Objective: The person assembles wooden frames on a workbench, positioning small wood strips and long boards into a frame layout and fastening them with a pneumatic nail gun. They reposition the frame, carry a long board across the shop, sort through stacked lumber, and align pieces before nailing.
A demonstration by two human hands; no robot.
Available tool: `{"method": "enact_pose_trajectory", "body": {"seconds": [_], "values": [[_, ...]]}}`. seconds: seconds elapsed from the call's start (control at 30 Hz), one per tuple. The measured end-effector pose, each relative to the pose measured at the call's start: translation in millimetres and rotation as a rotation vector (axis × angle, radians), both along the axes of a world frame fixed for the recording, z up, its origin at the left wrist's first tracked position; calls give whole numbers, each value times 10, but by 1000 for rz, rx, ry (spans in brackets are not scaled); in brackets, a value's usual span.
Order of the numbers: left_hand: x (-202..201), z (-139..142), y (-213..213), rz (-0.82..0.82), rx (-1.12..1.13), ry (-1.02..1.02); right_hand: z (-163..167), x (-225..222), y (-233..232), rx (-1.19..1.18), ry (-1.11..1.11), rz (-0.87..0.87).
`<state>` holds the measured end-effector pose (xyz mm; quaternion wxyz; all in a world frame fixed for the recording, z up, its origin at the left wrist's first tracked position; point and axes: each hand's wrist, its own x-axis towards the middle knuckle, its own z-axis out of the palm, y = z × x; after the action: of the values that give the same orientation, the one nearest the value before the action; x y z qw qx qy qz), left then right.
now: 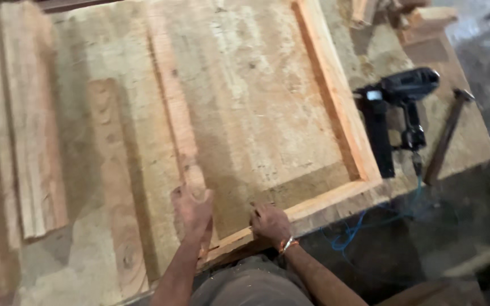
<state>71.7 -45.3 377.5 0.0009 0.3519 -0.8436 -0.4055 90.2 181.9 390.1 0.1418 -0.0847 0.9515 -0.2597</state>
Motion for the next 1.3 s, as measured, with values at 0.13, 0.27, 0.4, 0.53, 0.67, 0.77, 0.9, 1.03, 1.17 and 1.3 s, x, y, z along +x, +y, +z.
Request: {"method": "enact_pose_trajectory", "body": {"seconds": [0.13, 0.27, 0.4, 0.53, 0.67, 0.77, 0.9, 1.03, 1.17, 1.3], "values": [[-51, 156, 104, -92, -358, 25, 104, -252, 507, -170, 284, -84], [-38, 355, 335, -196, -437, 41, 144, -1254, 1773, -133, 404, -563], [-250, 377, 959, -310, -522, 259, 232, -2259, 3285, -23, 596, -759], [-737, 270, 2057, -694, -126, 382, 188, -2904, 4126, 327, 826, -583], [-1146, 178, 3369, -1179, 215, 331, 95, -3379, 4506, 144, 384, -740], [-1293, 189, 3877, -1338, 252, 416, 74, -3670, 4736, 12, 24, -723], [-1425, 207, 4058, -1480, 195, 365, 15, -3879, 4914, -451, -280, -672], [-1420, 164, 3947, -1431, 229, 235, -21, -3876, 5000, -485, -293, -729], [-1278, 127, 3329, -1307, 186, 46, 284, -3600, 5132, -129, 8, -657], [-1164, 202, 2204, -1158, 68, -98, 913, -2724, 4972, -417, 133, -827]]}}
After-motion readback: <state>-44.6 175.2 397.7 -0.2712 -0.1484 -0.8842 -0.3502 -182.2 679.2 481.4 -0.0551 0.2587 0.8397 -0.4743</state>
